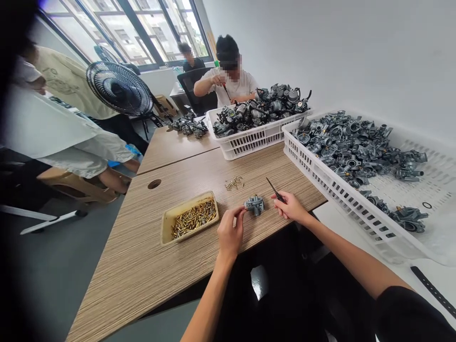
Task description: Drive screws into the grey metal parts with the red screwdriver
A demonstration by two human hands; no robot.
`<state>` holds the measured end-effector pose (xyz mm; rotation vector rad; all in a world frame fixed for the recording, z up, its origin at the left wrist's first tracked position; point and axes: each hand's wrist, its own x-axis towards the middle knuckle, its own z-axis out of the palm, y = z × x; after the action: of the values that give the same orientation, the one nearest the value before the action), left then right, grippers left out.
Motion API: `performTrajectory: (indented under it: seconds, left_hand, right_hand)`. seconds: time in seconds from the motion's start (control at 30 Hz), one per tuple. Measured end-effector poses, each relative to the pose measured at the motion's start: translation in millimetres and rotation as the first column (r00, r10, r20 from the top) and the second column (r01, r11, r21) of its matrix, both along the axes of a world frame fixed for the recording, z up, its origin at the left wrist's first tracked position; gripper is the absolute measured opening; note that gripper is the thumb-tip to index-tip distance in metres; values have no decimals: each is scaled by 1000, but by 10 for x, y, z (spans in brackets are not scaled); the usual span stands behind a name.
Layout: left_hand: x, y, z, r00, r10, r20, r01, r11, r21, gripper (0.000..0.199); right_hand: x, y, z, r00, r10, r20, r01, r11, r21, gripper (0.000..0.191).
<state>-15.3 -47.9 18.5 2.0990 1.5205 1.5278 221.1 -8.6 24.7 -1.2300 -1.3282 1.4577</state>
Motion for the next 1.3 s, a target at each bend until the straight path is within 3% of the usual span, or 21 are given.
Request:
performTrajectory:
  seconds: [0.3,0.57,0.73,0.9,1.07,1.3]
  left_hand:
    - [62,51,5,989,-128,-75,122,989,-83,21]
    - [102,85,-60,982,-123,-144,99,982,-164,20]
    - [93,117,-77,961,-138,-239,108,985,-133,18]
    - [84,149,-34,936,-53,-347,45,998,-32,15]
    - [48,307,27,887,-234,-398,214,972,-96,16]
    - [76,558,-14,866,-189,-463,186,981,-51,19]
  right_hand:
    - [-3,-8,-11,1000,-3,11,3,1000,16,40]
    - [2,-22,-10,1000,1,0,-1,1000,22,36]
    - [-3,-18,-34,1000,-6,-17,6,1000,17,35]
    - [-3,4,-59,999,-2,-43,3,1000,8,35]
    - [6,15,-19,997,-7,-82,6,1000,-14,46]
    - [-9,11,-6,998,3,-64,-3,1000,-5,48]
